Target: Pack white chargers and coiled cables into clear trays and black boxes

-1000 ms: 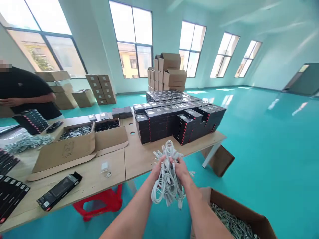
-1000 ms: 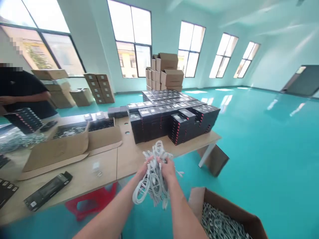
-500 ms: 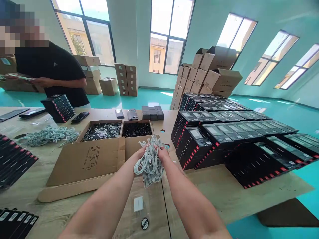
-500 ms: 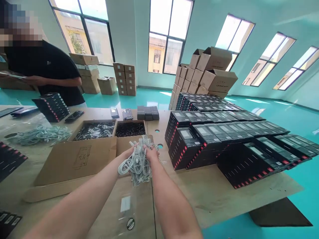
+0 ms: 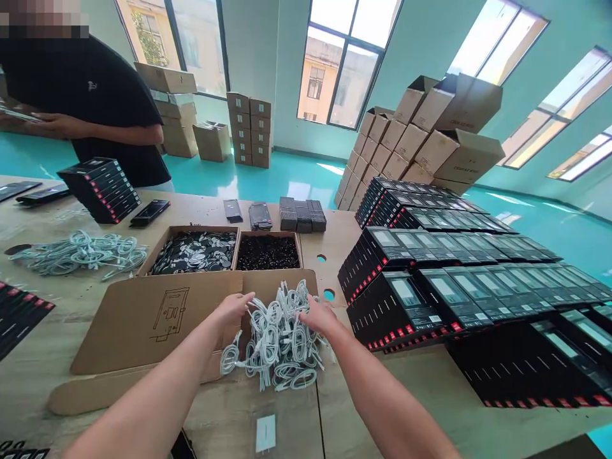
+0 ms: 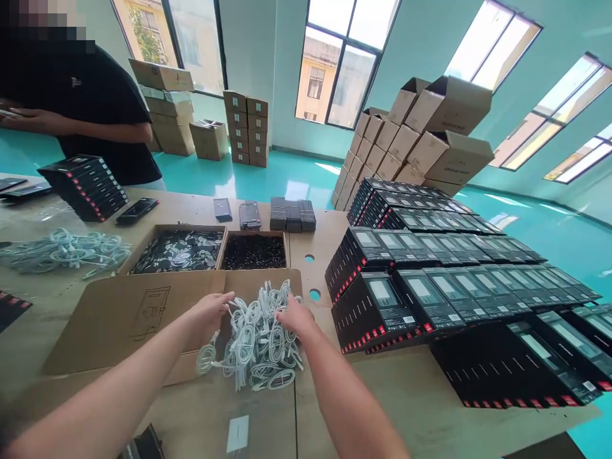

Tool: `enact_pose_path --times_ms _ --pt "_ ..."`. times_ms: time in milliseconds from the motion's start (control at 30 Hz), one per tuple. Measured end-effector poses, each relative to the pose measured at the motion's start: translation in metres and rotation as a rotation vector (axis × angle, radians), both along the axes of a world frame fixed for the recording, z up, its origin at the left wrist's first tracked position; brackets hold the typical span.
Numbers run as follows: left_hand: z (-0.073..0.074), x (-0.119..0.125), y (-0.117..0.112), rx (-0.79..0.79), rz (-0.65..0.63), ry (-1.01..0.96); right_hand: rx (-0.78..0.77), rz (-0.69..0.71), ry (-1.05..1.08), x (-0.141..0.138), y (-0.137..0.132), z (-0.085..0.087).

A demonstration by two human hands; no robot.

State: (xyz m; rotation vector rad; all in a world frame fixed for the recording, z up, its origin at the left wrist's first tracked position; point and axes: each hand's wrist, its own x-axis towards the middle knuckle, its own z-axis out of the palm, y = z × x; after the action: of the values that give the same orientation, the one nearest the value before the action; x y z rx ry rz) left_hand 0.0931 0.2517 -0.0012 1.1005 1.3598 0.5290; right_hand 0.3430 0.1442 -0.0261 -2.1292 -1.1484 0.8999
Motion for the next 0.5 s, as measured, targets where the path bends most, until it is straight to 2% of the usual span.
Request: enact_pose_path --times_ms 100,167,233,300,400,467,500 --pt "0.016 -0.017 -0.012 0.068 0.101 0.046 -0.011 0.069 -0.122 0.011 -0.012 0.013" --pt "0.024 -0.033 -0.043 0.113 0.178 0.051 0.005 0.106 -0.176 0.02 -0.031 0.017" --pt "0.025 -0.048 -0.094 0.124 0.233 0.055 0.012 0.148 -0.201 0.027 -0.059 0.013" --pt "0.017 -0.055 -0.159 0.063 0.267 0.102 -0.002 0.225 -0.192 0.026 -0.091 0.003" --pt "-0.007 -0.052 -0.258 -0.185 0.28 0.186 -0.034 0.374 -0.146 0.009 -0.131 -0.018" --pt "-0.024 -0.045 -0.307 -0.239 0.271 0.209 -0.049 0.425 -0.123 -0.007 -0.143 -0.033" --pt "-0.032 -0.042 -0.325 -0.25 0.27 0.217 -0.056 0.432 -0.113 -0.013 -0.145 -0.038"
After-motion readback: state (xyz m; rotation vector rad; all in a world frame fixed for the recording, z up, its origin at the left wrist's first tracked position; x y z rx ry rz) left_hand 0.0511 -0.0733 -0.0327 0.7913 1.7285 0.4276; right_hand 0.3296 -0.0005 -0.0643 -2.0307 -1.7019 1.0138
